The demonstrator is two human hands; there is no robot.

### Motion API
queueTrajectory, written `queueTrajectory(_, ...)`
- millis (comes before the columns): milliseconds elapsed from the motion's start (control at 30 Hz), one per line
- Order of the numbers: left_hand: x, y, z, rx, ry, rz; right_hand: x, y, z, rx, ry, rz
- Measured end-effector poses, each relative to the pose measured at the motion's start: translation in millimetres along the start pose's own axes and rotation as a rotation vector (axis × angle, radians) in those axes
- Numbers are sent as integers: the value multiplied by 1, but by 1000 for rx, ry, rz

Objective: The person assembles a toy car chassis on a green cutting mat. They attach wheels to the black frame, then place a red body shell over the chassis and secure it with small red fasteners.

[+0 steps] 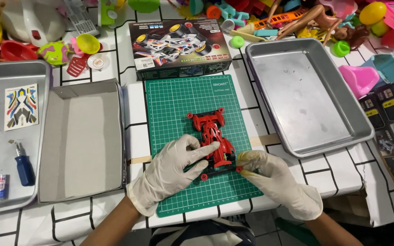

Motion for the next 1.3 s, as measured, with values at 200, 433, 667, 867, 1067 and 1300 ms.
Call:
queueTrajectory(200, -5, -1, -1, -24, 28, 48, -5, -9, 2, 94, -31, -47)
queueTrajectory(433, -5, -1, -1, -15, 9, 20, -4, -5, -3, 120, -12, -94)
queueTrajectory(667, -3, -1, 1, -19, 54, 33, -9, -22, -6, 293, 41, -529)
queueTrajectory(867, 1, 4, 1, -41, 67, 23, -10, -17, -7, 279, 30, -605)
queueTrajectory(1067, 2, 5, 0, -60, 69, 49, -15, -33, -10, 319, 1, -482)
queueTrajectory(1300, 2, 3, 0, -43, 64, 29, -6, -31, -24, 308, 54, -380)
Point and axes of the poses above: each hand's wrist, its own z-axis towards the middle knuckle, its own x-axis out of the back of the hand, y = z × x, the point moved 10 cm from there along z, towards the middle knuckle, and after that the axes turned 8 degrees about z, right-handed, at the moved point
